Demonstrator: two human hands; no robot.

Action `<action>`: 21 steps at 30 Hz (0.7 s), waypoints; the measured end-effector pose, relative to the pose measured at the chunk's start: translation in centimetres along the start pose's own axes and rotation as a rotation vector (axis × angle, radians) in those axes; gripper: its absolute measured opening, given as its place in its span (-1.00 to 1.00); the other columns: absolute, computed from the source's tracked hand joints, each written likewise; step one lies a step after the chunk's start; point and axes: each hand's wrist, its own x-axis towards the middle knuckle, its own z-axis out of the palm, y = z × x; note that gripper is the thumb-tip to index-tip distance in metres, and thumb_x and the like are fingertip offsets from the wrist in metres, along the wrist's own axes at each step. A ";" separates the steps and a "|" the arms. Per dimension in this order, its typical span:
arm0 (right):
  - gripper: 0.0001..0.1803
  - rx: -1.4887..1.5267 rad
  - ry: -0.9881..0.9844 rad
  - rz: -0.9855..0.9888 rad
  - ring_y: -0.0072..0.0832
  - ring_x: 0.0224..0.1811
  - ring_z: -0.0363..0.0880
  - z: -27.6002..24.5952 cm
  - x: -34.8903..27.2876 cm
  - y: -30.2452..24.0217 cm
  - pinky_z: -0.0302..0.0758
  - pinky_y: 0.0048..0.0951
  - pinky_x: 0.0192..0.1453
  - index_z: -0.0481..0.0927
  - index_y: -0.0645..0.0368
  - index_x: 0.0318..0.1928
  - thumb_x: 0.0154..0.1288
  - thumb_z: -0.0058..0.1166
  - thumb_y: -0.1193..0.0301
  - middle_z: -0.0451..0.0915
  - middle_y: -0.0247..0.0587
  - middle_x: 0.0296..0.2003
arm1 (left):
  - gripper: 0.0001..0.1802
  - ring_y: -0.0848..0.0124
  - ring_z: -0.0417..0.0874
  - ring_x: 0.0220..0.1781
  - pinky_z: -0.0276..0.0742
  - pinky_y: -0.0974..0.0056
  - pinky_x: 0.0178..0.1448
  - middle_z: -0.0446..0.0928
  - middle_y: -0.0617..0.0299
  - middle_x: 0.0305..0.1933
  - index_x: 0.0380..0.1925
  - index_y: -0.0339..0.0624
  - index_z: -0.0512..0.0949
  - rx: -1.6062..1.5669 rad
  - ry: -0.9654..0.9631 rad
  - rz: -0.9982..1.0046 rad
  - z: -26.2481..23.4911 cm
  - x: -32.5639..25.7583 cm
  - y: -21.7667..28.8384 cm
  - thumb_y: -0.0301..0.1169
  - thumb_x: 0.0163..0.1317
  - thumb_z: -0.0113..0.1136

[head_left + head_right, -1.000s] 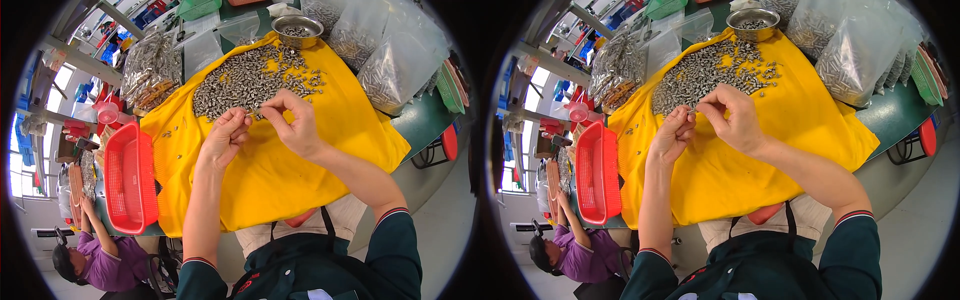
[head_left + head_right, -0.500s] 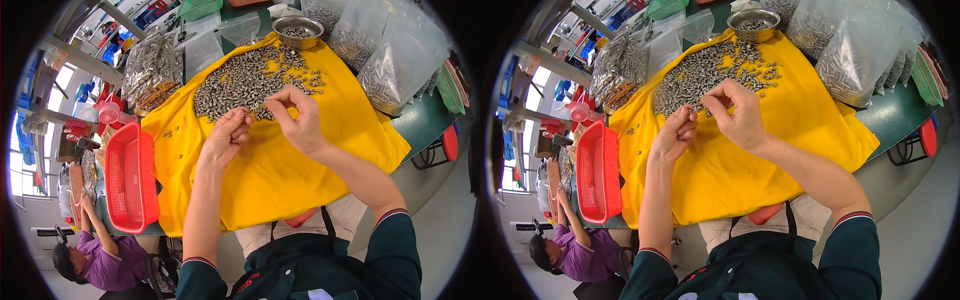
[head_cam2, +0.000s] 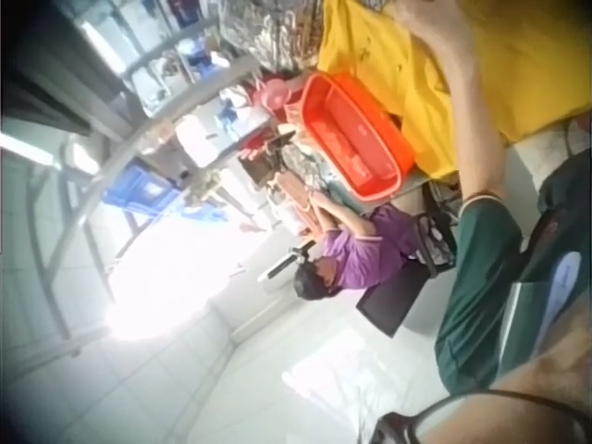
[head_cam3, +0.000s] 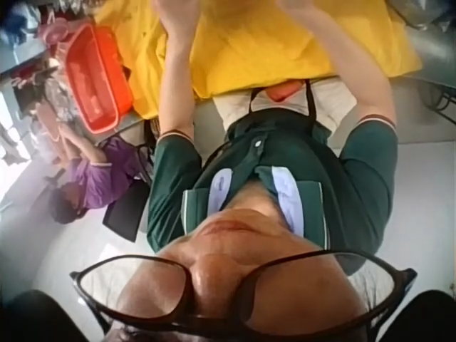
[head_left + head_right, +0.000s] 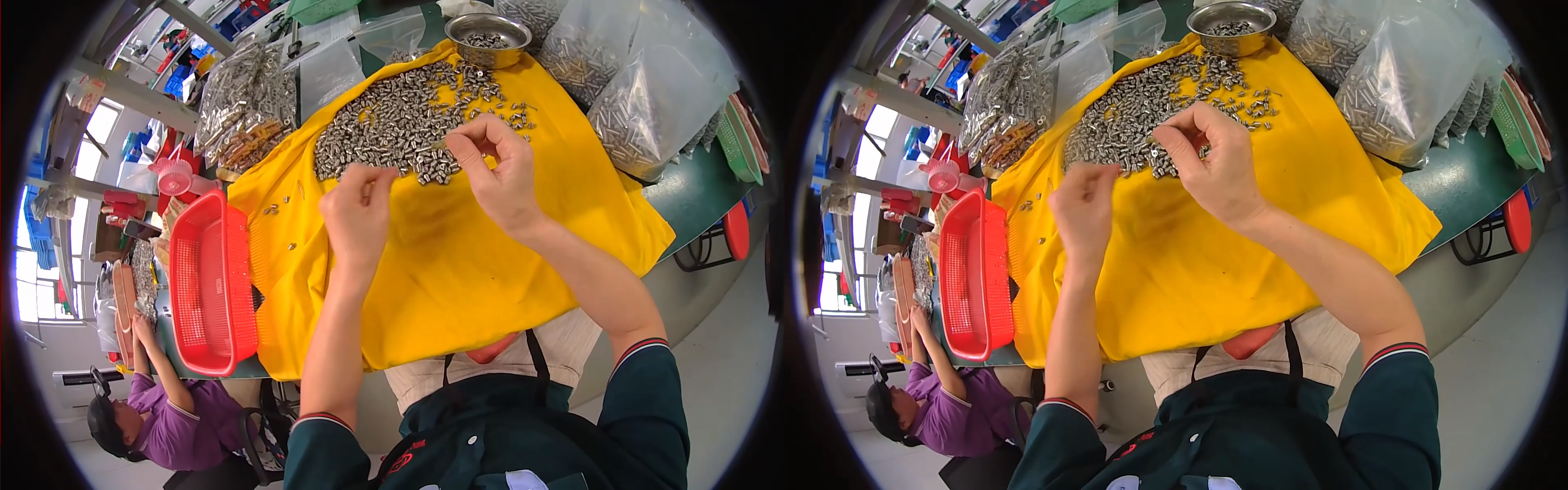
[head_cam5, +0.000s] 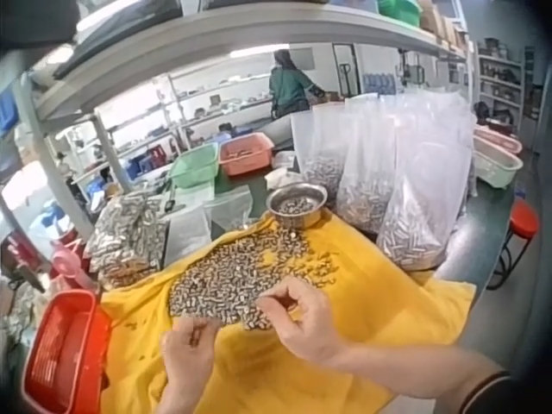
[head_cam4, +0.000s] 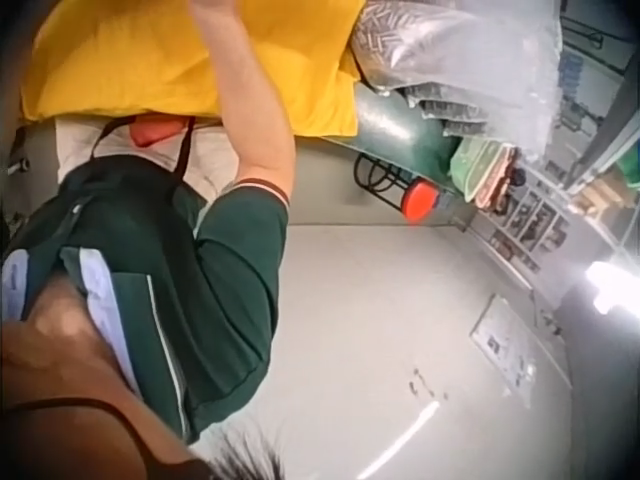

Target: Manually sorting small metal hardware components on a workbench into different trays.

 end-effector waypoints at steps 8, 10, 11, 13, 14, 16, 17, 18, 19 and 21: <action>-0.91 0.017 0.019 0.031 -0.69 -0.60 0.37 0.2 0.4 -0.3 0.30 -0.65 -0.54 0.49 0.26 -0.47 0.08 0.08 0.49 0.49 -0.35 -0.60 | -0.85 0.23 0.46 -0.72 0.31 0.24 -0.61 0.44 0.06 -0.72 -0.62 -0.24 0.46 -0.125 0.199 0.225 0.1 -0.4 0.0 -0.44 -0.01 0.21; -0.91 0.037 0.018 0.051 -0.69 -0.60 0.37 0.3 0.5 -0.7 0.30 -0.65 -0.54 0.49 0.26 -0.48 0.08 0.08 0.50 0.49 -0.35 -0.60 | -0.82 0.47 0.40 -0.74 0.22 0.36 -0.64 0.41 0.20 -0.74 -0.64 -0.25 0.42 0.285 -0.130 0.265 0.2 -0.4 -2.3 -0.44 0.04 0.17; -0.92 0.051 0.017 0.061 -0.68 -0.60 0.37 0.2 0.8 -0.5 0.30 -0.65 -0.54 0.49 0.26 -0.48 0.08 0.08 0.50 0.49 -0.35 -0.60 | -0.79 0.54 0.35 -0.75 0.18 0.40 -0.66 0.39 0.27 -0.76 -0.65 -0.23 0.41 0.227 -0.134 0.199 0.2 0.1 -1.8 -0.42 0.08 0.15; -0.92 0.008 0.007 -0.017 -0.67 -0.62 0.34 -0.1 0.1 -0.4 0.28 -0.64 -0.55 0.48 0.25 -0.49 0.06 0.10 0.53 0.46 -0.34 -0.62 | -0.79 0.60 0.22 -0.76 0.07 0.42 -0.67 0.33 0.39 -0.75 -0.61 -0.16 0.41 -0.334 -0.168 -0.284 -0.4 -0.4 -0.2 -0.36 0.15 0.10; -0.92 0.003 -0.011 -0.061 -0.67 -0.63 0.34 -0.1 0.0 -0.4 0.28 -0.63 -0.55 0.47 0.24 -0.50 0.05 0.10 0.54 0.45 -0.34 -0.62 | -0.80 0.67 0.04 -0.74 -0.04 0.48 -0.62 0.18 0.52 -0.75 -0.55 -0.11 0.40 -0.787 -0.255 -0.397 -0.4 -0.2 -0.5 -0.29 0.20 0.06; -0.91 0.025 -0.038 -0.108 -0.66 -0.63 0.33 0.1 0.0 -0.7 0.28 -0.63 -0.55 0.45 0.24 -0.52 0.05 0.10 0.56 0.43 -0.34 -0.63 | -0.80 0.67 -0.03 -0.72 -0.07 0.51 -0.58 0.03 0.54 -0.75 -0.48 -0.09 0.39 -1.316 -0.458 -0.709 -0.8 0.1 -0.3 -0.24 0.21 0.04; -0.90 0.055 -0.107 -0.150 -0.64 -0.63 0.33 0.2 -0.2 -0.9 0.28 -0.62 -0.55 0.45 0.24 -0.53 0.04 0.10 0.56 0.41 -0.34 -0.64 | -0.77 0.66 -0.07 -0.72 -0.09 0.51 -0.57 -0.05 0.54 -0.75 -0.46 -0.08 0.39 -1.418 -0.494 -0.773 -0.7 0.0 -0.9 -0.19 0.23 0.00; -0.89 0.085 -0.177 -0.191 -0.62 -0.64 0.33 0.3 -0.4 -1.1 0.28 -0.61 -0.55 0.44 0.24 -0.54 0.03 0.10 0.56 0.40 -0.34 -0.65 | -0.77 0.66 -0.07 -0.72 -0.09 0.51 -0.57 -0.05 0.54 -0.75 -0.46 -0.08 0.39 -1.416 -0.484 -0.770 -0.8 -0.1 -0.9 -0.19 0.23 0.00; -0.87 0.003 -0.260 -0.265 -0.50 -0.67 0.32 0.1 -0.5 -1.7 0.38 -0.52 -0.41 0.42 0.20 -0.58 -0.02 0.12 0.55 0.36 -0.31 -0.67 | -0.77 0.66 -0.07 -0.72 -0.09 0.51 -0.58 -0.04 0.54 -0.75 -0.47 -0.08 0.40 -1.421 -0.477 -0.807 -0.7 -0.1 -0.8 -0.19 0.23 0.00; -0.85 0.012 -0.394 -0.406 -0.39 -0.66 0.33 0.4 -1.2 -2.0 0.43 -0.40 -0.21 0.41 0.16 -0.59 -0.07 0.15 0.54 0.34 -0.29 -0.68 | -0.76 0.66 -0.07 -0.73 -0.09 0.50 -0.60 -0.02 0.54 -0.76 -0.48 -0.07 0.40 -1.418 -0.498 -0.813 -0.9 0.0 -0.7 -0.18 0.23 0.00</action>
